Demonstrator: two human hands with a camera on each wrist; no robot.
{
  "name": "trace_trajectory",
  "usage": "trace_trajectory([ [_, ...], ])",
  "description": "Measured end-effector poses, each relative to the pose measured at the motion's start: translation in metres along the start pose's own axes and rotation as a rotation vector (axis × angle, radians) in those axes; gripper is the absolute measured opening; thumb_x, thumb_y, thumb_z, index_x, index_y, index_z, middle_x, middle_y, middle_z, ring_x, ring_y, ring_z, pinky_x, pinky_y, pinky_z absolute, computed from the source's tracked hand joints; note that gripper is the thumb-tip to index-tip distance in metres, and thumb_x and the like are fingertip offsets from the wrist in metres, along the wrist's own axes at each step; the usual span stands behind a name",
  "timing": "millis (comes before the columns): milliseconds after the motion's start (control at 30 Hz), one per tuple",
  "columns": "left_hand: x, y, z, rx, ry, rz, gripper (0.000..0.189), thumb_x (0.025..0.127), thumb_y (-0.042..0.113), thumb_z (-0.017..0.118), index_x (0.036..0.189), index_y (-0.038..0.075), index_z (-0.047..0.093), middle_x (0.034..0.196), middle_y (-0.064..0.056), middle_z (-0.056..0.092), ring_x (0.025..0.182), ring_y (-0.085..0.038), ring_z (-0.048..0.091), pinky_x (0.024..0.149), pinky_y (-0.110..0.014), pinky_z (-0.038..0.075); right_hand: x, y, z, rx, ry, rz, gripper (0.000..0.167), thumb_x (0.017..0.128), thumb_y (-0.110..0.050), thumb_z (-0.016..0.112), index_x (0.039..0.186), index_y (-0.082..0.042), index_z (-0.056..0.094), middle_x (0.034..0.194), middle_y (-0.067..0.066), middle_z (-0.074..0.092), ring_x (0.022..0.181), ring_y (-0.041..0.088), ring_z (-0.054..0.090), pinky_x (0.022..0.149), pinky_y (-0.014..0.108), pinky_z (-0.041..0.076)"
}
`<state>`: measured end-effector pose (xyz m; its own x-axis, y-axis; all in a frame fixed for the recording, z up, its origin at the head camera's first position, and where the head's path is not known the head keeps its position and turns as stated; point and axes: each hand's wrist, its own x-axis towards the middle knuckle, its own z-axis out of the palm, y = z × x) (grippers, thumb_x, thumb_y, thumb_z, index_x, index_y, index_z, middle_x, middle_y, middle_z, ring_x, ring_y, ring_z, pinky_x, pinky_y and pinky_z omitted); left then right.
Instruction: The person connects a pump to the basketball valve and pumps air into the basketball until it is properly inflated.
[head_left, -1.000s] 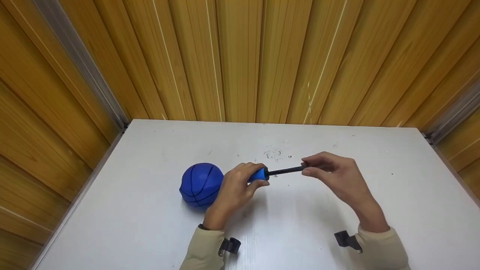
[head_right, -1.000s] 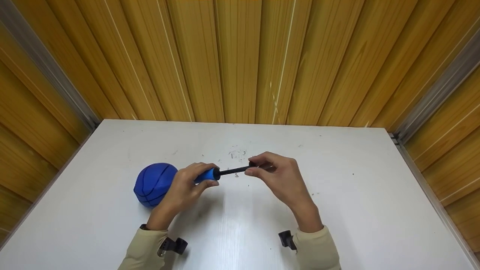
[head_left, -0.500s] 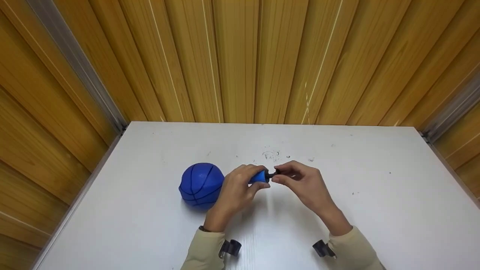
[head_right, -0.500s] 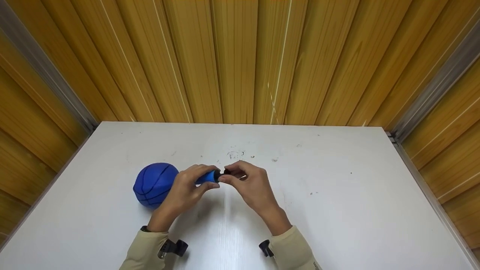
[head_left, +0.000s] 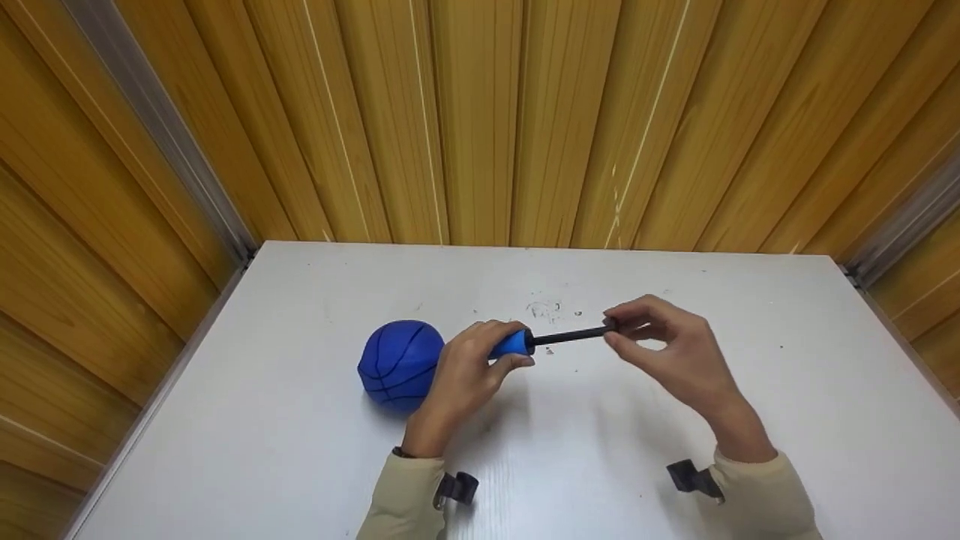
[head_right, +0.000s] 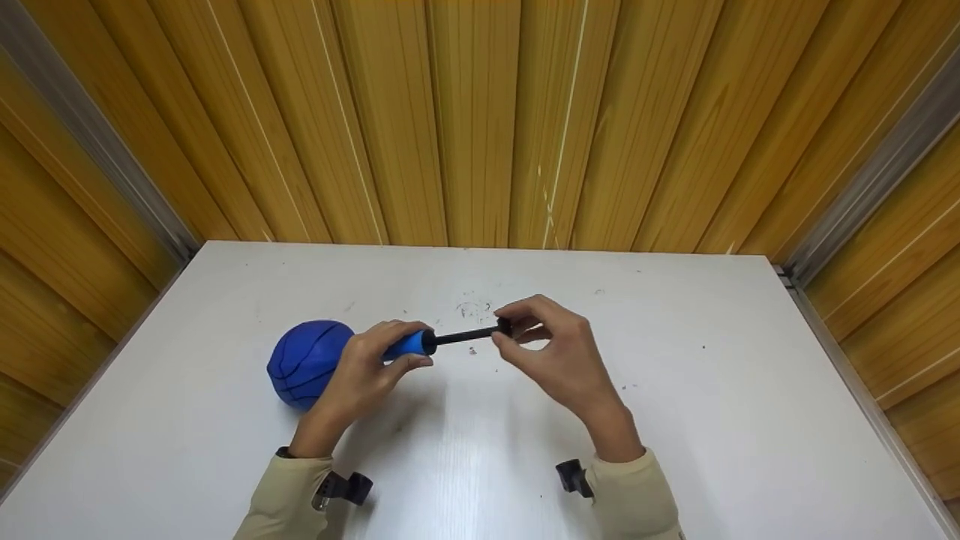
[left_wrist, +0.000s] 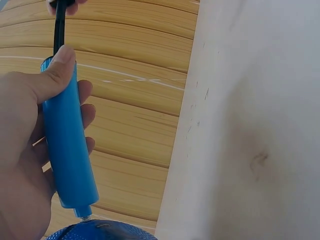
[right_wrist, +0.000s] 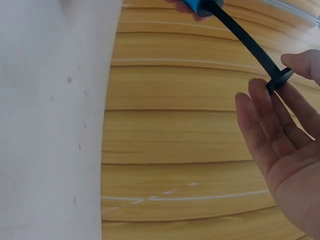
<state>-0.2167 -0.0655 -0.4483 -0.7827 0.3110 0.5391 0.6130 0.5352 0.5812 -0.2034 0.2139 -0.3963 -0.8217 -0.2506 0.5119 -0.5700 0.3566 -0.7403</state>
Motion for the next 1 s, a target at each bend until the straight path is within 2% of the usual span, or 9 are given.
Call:
trace_trajectory([
  [133, 0.000, 0.001, -0.002, 0.002, -0.007, -0.017, 0.036, 0.093, 0.022, 0.084, 0.124, 0.008, 0.075, 0.112, -0.003, 0.076, 0.104, -0.020, 0.070, 0.093, -0.039, 0.059, -0.001, -0.004, -0.014, -0.022, 0.022, 0.049, 0.030, 0.087, 0.008, 0.083, 0.113, -0.007, 0.079, 0.102, 0.002, 0.076, 0.089, 0.015, 0.073, 0.083, 0.021, 0.058],
  [233, 0.000, 0.001, -0.001, 0.019, -0.006, -0.007, 0.035, 0.093, 0.022, 0.084, 0.124, 0.007, 0.075, 0.112, -0.003, 0.076, 0.103, -0.021, 0.070, 0.092, -0.038, 0.059, 0.000, -0.004, -0.012, -0.021, -0.004, 0.084, 0.028, 0.088, 0.003, 0.085, 0.114, -0.008, 0.079, 0.103, 0.002, 0.077, 0.089, 0.015, 0.073, 0.082, 0.021, 0.058],
  [367, 0.000, 0.003, 0.002, 0.052, 0.005, 0.018, 0.034, 0.093, 0.021, 0.084, 0.122, 0.006, 0.075, 0.111, -0.004, 0.076, 0.101, -0.022, 0.070, 0.090, -0.038, 0.058, 0.002, -0.003, 0.001, -0.013, -0.036, 0.123, 0.025, 0.089, -0.002, 0.086, 0.112, -0.007, 0.079, 0.104, 0.002, 0.078, 0.087, 0.015, 0.074, 0.080, 0.021, 0.058],
  [533, -0.001, 0.006, 0.007, 0.079, 0.006, 0.043, 0.033, 0.093, 0.021, 0.084, 0.121, 0.006, 0.075, 0.111, -0.004, 0.077, 0.100, -0.022, 0.069, 0.089, -0.038, 0.057, 0.003, 0.004, 0.026, 0.074, -0.056, 0.160, 0.022, 0.088, -0.002, 0.086, 0.109, -0.004, 0.078, 0.100, 0.004, 0.078, 0.084, 0.018, 0.074, 0.077, 0.025, 0.060],
  [633, -0.002, 0.009, 0.010, 0.089, -0.003, 0.057, 0.032, 0.095, 0.023, 0.082, 0.120, 0.006, 0.075, 0.111, -0.004, 0.077, 0.101, -0.023, 0.070, 0.089, -0.039, 0.057, 0.001, 0.007, 0.041, 0.112, -0.063, 0.169, 0.021, 0.089, -0.003, 0.085, 0.109, -0.002, 0.077, 0.101, 0.006, 0.077, 0.087, 0.018, 0.074, 0.077, 0.026, 0.060],
  [800, -0.002, 0.010, 0.011, 0.092, -0.016, 0.062, 0.031, 0.095, 0.025, 0.082, 0.120, 0.007, 0.076, 0.110, -0.004, 0.077, 0.099, -0.023, 0.069, 0.089, -0.040, 0.056, -0.002, 0.010, 0.058, 0.116, -0.065, 0.194, 0.023, 0.092, -0.010, 0.085, 0.112, -0.005, 0.077, 0.104, 0.004, 0.077, 0.093, 0.018, 0.072, 0.081, 0.027, 0.060],
  [900, -0.001, 0.008, 0.009, 0.081, -0.016, 0.065, 0.032, 0.094, 0.025, 0.083, 0.119, 0.007, 0.076, 0.109, -0.003, 0.077, 0.099, -0.022, 0.069, 0.090, -0.039, 0.056, -0.002, 0.011, 0.060, 0.108, -0.063, 0.174, 0.024, 0.092, -0.011, 0.085, 0.114, -0.007, 0.077, 0.105, 0.002, 0.076, 0.093, 0.018, 0.073, 0.081, 0.029, 0.060],
  [1000, 0.000, 0.005, 0.007, 0.067, -0.021, 0.073, 0.033, 0.092, 0.024, 0.084, 0.119, 0.007, 0.076, 0.107, -0.003, 0.077, 0.098, -0.022, 0.069, 0.089, -0.039, 0.057, -0.002, 0.013, 0.056, 0.084, -0.071, 0.110, 0.023, 0.091, -0.010, 0.086, 0.113, -0.009, 0.078, 0.104, -0.001, 0.077, 0.091, 0.018, 0.073, 0.079, 0.030, 0.061],
])
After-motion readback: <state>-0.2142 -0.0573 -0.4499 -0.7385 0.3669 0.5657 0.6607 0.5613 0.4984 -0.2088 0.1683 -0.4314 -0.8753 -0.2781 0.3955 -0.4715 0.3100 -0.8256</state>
